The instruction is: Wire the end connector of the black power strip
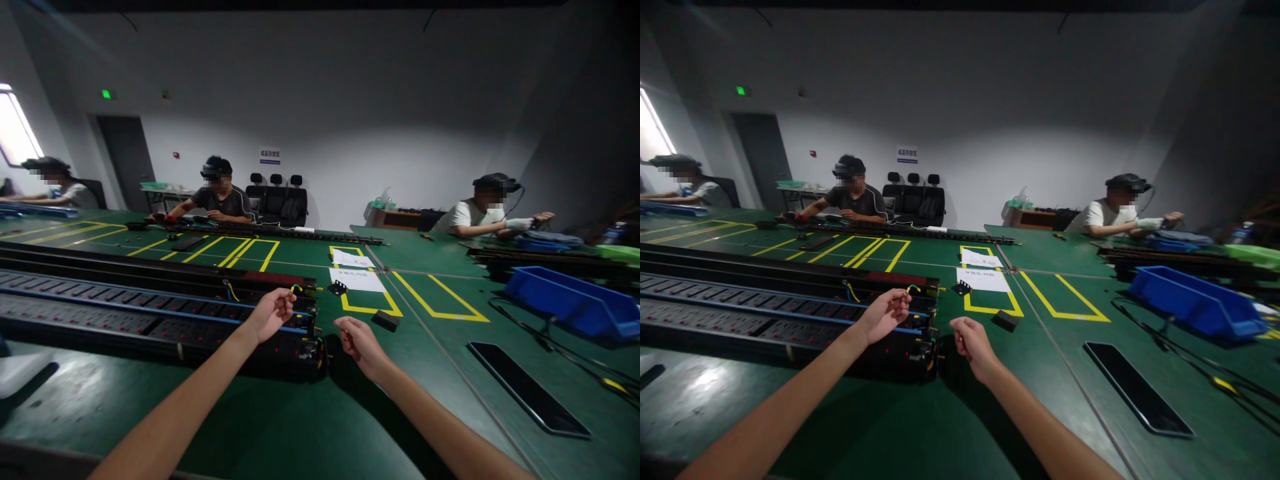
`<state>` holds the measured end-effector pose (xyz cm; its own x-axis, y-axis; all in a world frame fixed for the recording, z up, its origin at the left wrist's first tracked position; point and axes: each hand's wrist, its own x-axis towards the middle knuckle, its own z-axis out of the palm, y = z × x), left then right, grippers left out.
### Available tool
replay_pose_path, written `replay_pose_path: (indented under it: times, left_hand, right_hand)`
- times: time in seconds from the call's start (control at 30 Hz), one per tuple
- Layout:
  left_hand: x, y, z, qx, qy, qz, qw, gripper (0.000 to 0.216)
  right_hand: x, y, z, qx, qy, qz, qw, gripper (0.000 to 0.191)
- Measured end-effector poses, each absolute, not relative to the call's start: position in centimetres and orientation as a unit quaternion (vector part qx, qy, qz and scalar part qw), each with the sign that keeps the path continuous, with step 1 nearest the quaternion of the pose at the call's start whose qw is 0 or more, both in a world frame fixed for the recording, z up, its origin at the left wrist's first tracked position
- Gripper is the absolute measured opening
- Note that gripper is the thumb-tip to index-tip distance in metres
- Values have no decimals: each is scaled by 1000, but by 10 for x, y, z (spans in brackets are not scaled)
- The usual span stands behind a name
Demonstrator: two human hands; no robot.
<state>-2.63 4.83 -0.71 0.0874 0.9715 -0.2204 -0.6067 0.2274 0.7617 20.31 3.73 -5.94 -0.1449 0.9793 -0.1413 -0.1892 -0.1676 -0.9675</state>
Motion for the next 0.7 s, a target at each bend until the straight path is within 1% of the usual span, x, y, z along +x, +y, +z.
replay_pose_path:
  times: [0.23,0.7]
  left_hand:
    - [-25,48,-7,248,363,572,693,7]
    - [-25,49,-7,247,365,567,696,14]
  right_hand:
    - [203,35,-57,-447,-440,616,476,27]
    - [204,37,-60,-446,-442,617,474,26]
